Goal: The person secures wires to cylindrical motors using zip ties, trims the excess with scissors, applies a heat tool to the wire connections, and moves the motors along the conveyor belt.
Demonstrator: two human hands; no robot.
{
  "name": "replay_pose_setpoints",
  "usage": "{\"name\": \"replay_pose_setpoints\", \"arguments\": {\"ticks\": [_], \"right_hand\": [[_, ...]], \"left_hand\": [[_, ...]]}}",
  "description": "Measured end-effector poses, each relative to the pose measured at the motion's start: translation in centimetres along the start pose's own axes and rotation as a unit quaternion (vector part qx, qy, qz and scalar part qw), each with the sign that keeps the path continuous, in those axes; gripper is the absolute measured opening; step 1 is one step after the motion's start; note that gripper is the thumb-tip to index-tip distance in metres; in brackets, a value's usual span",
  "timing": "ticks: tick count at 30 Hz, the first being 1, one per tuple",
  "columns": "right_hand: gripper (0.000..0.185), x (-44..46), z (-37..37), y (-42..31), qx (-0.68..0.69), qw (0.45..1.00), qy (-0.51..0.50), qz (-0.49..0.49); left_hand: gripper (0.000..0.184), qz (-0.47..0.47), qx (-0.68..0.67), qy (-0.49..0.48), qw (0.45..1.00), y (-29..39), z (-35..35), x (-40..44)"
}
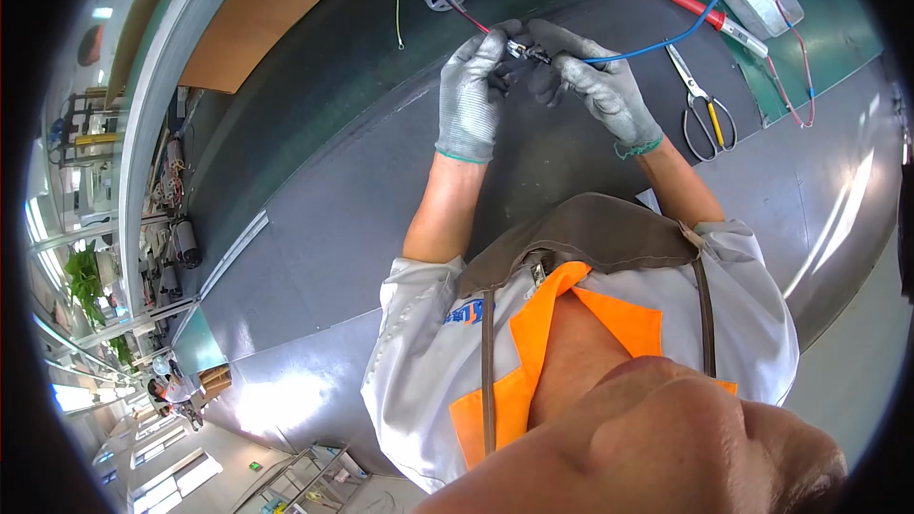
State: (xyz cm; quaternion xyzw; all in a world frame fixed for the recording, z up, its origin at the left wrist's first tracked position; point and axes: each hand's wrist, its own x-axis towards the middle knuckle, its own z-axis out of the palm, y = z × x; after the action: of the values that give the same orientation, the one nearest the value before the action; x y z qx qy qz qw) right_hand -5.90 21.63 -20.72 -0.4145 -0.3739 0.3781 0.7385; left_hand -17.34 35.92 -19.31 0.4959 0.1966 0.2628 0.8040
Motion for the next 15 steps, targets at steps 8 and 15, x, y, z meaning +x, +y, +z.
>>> {"name": "replay_pose_setpoints", "arguments": {"ticks": [8,15], "right_hand": [[0.050,0.29,-0.22,1.01,0.028,1.000,-0.010,-0.001],[0.047,0.43,0.20,0.53,0.016,1.000,0.004,0.012]], "left_hand": [[0.030,0.015,-0.043,-0.007,0.999,0.35,0.32,-0.21],[0.030,0.006,-0.056,-0.009,0.998,0.48,0.13,-0.20]]}}
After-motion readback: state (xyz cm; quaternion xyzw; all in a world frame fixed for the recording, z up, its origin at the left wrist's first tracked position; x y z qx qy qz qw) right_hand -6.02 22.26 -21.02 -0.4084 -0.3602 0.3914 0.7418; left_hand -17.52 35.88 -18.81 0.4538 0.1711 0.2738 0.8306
